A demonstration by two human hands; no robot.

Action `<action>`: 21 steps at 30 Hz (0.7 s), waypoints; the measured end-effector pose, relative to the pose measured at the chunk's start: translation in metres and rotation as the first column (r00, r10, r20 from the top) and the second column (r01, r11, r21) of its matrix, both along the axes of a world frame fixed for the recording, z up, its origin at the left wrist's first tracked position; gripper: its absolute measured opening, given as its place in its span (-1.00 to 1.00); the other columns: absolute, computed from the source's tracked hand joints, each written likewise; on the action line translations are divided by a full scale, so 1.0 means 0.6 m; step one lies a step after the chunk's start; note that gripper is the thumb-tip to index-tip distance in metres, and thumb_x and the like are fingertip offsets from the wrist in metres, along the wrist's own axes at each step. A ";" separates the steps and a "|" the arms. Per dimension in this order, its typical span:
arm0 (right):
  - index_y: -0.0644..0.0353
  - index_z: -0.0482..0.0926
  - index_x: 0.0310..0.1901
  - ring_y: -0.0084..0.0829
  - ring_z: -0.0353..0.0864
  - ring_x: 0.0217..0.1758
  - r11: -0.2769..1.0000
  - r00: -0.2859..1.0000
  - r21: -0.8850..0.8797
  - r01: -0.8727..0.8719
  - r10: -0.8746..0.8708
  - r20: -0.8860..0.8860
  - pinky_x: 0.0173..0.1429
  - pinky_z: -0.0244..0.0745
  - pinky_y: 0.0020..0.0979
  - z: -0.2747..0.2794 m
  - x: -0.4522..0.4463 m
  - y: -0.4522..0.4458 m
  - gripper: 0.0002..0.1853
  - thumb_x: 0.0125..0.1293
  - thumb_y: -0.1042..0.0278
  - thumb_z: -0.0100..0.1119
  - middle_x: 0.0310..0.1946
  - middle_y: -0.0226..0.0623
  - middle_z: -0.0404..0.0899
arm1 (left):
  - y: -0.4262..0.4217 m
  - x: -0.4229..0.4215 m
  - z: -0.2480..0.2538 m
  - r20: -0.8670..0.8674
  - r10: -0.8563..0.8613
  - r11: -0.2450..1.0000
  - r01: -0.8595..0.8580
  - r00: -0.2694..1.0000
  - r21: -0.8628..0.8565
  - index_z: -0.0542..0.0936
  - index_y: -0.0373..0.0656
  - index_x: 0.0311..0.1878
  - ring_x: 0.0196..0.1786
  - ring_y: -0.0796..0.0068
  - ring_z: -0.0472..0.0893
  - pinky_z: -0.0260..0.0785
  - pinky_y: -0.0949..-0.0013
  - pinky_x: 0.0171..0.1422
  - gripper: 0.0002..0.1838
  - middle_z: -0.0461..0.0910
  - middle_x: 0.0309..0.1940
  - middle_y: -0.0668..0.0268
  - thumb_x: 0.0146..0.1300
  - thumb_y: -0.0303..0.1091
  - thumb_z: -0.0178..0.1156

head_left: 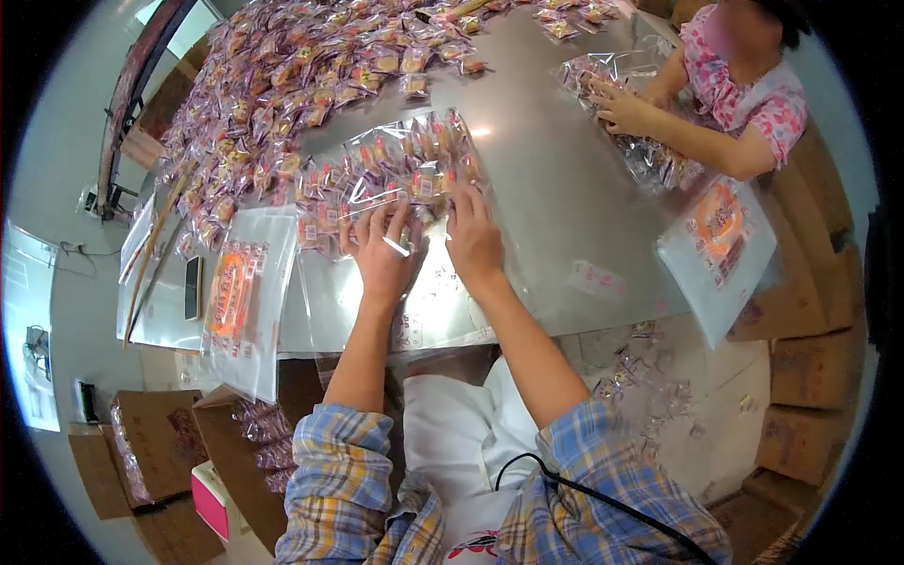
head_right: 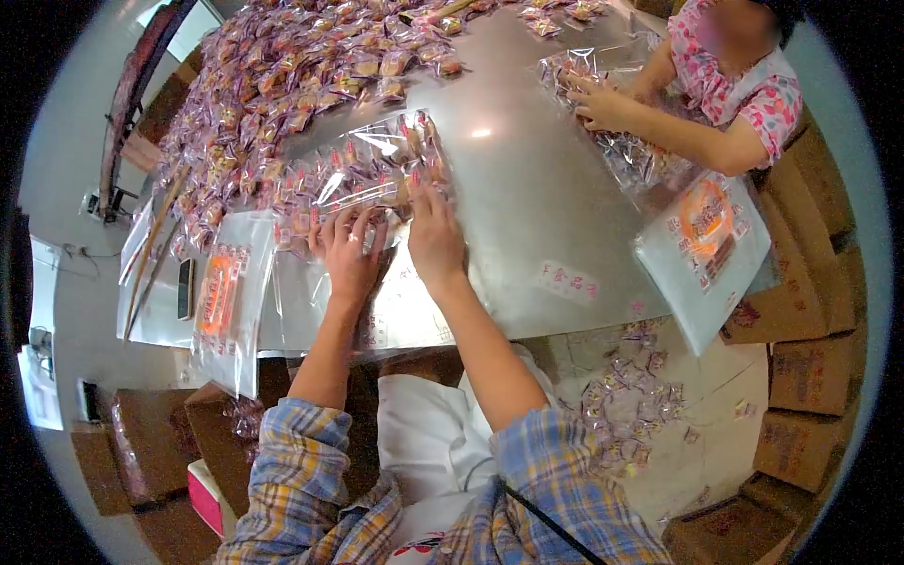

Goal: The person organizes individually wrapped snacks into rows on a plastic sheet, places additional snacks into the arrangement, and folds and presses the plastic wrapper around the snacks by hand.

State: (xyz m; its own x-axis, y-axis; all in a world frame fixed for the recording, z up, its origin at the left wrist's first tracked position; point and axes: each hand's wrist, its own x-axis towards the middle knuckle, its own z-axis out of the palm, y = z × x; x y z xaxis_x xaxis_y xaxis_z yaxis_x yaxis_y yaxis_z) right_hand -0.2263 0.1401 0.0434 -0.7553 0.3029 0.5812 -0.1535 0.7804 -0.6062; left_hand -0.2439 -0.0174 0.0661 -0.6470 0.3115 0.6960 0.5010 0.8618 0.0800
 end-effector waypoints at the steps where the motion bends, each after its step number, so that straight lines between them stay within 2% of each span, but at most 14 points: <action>1: 0.08 0.55 0.35 0.04 0.54 0.31 1.000 1.000 -0.009 -0.002 0.002 0.026 0.32 0.60 -0.03 0.000 0.000 0.002 -0.49 0.36 0.43 0.28 0.33 -0.10 0.50 | 0.001 0.000 -0.001 -0.033 -0.009 1.000 0.009 0.999 -0.006 0.72 0.08 0.21 0.34 0.22 0.50 -0.06 -0.08 0.61 -0.61 0.66 0.16 0.35 0.33 -0.18 0.43; 4: 0.00 0.57 0.37 0.11 0.46 0.38 0.993 0.998 0.108 -0.046 0.040 0.053 0.33 0.58 0.01 0.036 0.017 -0.001 -0.46 0.34 0.32 0.34 0.43 -0.03 0.39 | -0.003 -0.005 -0.004 -0.060 -0.009 1.000 0.008 0.998 -0.015 0.70 0.07 0.22 0.32 0.23 0.51 -0.03 -0.09 0.59 -0.59 0.66 0.13 0.34 0.31 -0.21 0.43; 8: -0.07 0.60 0.34 0.16 0.42 0.42 0.993 0.994 0.095 -0.068 0.059 0.092 0.32 0.56 0.00 0.048 0.013 -0.008 -0.45 0.30 0.20 0.43 0.46 -0.01 0.33 | -0.009 -0.005 -0.015 -0.092 0.025 0.999 -0.021 0.995 0.046 0.68 -0.02 0.13 0.27 0.20 0.53 0.01 -0.10 0.56 -0.62 0.66 0.12 0.29 0.24 -0.27 0.41; 10: -0.07 0.62 0.30 0.11 0.46 0.39 0.997 0.996 0.074 -0.016 0.009 0.091 0.32 0.54 0.01 0.036 -0.003 -0.008 -0.49 0.31 0.17 0.44 0.44 -0.04 0.37 | -0.007 -0.002 -0.016 -0.127 0.052 0.997 -0.045 0.991 0.057 0.70 0.00 0.06 0.15 0.25 0.55 0.04 -0.08 0.53 -0.68 0.65 -0.02 0.32 0.22 -0.28 0.42; 13: -0.03 0.64 0.25 0.07 0.54 0.32 0.999 0.999 -0.006 0.033 -0.034 -0.023 0.36 0.49 0.03 0.004 -0.025 -0.007 -0.53 0.35 0.10 0.43 0.40 -0.09 0.43 | -0.002 -0.008 -0.008 -0.183 0.091 0.993 -0.074 0.979 0.095 0.73 0.04 -0.05 0.01 0.28 0.56 0.09 -0.06 0.46 -0.76 0.61 -0.21 0.36 0.21 -0.29 0.43; 14: -0.02 0.62 0.27 0.04 0.53 0.38 0.998 0.997 -0.058 0.020 -0.024 -0.070 0.40 0.41 0.07 -0.010 -0.031 -0.009 -0.53 0.39 0.07 0.39 0.44 -0.12 0.44 | -0.001 -0.007 -0.006 -0.196 0.090 0.992 -0.071 0.976 0.101 0.73 0.05 -0.06 0.02 0.27 0.55 0.09 -0.05 0.46 -0.77 0.61 -0.20 0.36 0.21 -0.29 0.43; 16: 0.06 0.56 0.27 0.06 0.52 0.38 0.995 0.998 -0.089 0.045 -0.041 0.043 0.41 0.39 0.08 0.003 -0.025 -0.009 -0.51 0.38 0.10 0.41 0.43 -0.10 0.47 | -0.003 -0.006 -0.014 -0.214 0.093 0.991 -0.070 0.972 0.113 0.73 0.06 -0.08 0.02 0.26 0.54 0.10 -0.04 0.44 -0.79 0.61 -0.17 0.35 0.20 -0.28 0.44; 17: 0.10 0.51 0.25 0.08 0.51 0.39 0.996 0.998 -0.081 0.037 -0.033 0.050 0.42 0.39 0.07 0.009 -0.019 -0.007 -0.49 0.36 0.13 0.43 0.42 -0.07 0.49 | -0.008 -0.013 -0.041 -0.175 0.057 0.982 -0.023 0.983 0.190 0.72 0.06 -0.10 0.03 0.24 0.52 0.13 -0.03 0.41 -0.82 0.63 -0.13 0.35 0.22 -0.31 0.42; 20: 0.12 0.49 0.23 0.06 0.52 0.38 0.998 0.999 -0.036 0.049 -0.050 -0.015 0.40 0.38 0.07 0.002 -0.022 -0.005 -0.51 0.37 0.14 0.41 0.41 -0.05 0.49 | -0.003 -0.001 -0.025 -0.161 0.089 0.979 -0.057 0.983 0.194 0.72 0.07 -0.12 0.03 0.23 0.51 0.12 -0.07 0.39 -0.85 0.63 -0.11 0.35 0.25 -0.37 0.38; 21: 0.12 0.50 0.21 0.05 0.52 0.39 0.998 0.998 -0.032 0.052 -0.053 -0.040 0.40 0.38 0.07 0.005 -0.022 -0.005 -0.53 0.37 0.14 0.41 0.42 -0.06 0.49 | -0.001 0.005 -0.013 -0.200 0.095 0.982 -0.060 0.975 0.177 0.69 0.02 -0.09 -0.01 0.18 0.53 0.23 -0.02 0.30 -0.84 0.63 -0.13 0.32 0.27 -0.41 0.35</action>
State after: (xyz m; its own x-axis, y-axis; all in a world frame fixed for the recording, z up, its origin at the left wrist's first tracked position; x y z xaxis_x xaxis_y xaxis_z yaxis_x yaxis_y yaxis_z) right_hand -0.2397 0.1369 0.0465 -0.7138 0.3597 0.6009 -0.1379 0.7691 -0.6241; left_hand -0.2411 -0.0177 0.0583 -0.5009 0.1329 0.8553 0.4540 0.8816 0.1289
